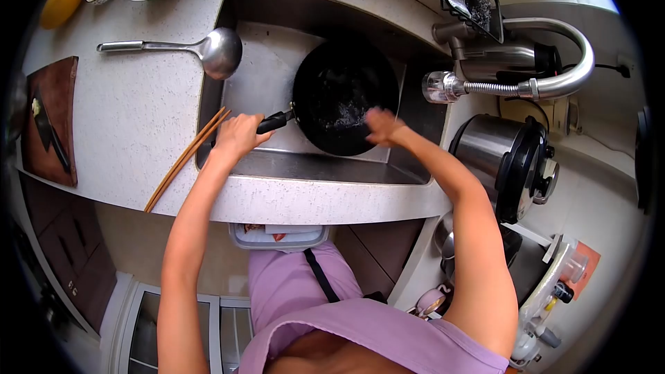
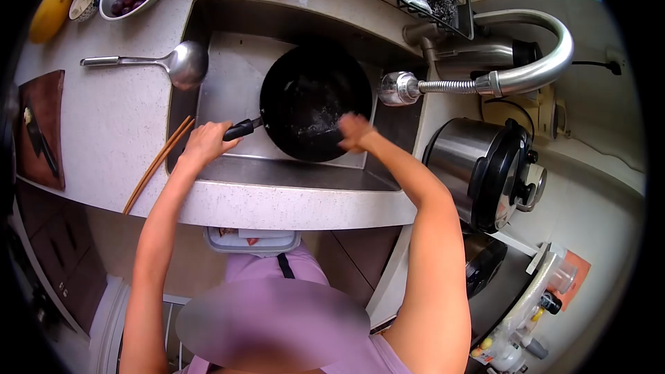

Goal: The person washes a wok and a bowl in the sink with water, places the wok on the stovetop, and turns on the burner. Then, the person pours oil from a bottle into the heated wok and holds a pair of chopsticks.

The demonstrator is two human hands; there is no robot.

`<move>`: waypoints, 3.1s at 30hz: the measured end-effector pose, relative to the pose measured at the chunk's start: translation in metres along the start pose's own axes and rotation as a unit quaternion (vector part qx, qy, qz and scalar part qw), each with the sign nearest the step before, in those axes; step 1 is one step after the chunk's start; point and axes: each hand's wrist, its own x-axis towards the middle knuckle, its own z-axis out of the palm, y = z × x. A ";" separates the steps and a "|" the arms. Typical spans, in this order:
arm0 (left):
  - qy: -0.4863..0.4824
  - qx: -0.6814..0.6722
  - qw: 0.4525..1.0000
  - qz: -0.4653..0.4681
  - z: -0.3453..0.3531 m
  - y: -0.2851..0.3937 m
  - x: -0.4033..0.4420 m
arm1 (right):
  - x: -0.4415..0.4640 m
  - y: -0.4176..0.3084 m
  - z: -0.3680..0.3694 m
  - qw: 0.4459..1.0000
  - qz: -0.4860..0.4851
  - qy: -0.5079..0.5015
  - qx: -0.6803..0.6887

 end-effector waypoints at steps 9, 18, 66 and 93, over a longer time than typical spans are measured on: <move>0.012 0.018 0.999 0.023 0.006 -0.006 0.000 | 0.021 -0.124 -0.024 0.627 -0.265 -0.020 0.733; -0.113 -0.062 0.992 0.010 0.002 -0.001 0.004 | 0.053 0.040 -0.035 0.920 -0.018 0.368 -0.134; -0.109 -0.080 0.990 -0.041 -0.002 -0.008 0.015 | 0.037 -0.074 -0.006 0.899 -0.162 0.148 0.379; -0.053 0.000 0.997 -0.052 0.001 -0.013 0.019 | -0.211 0.055 -0.185 0.573 0.171 0.767 0.233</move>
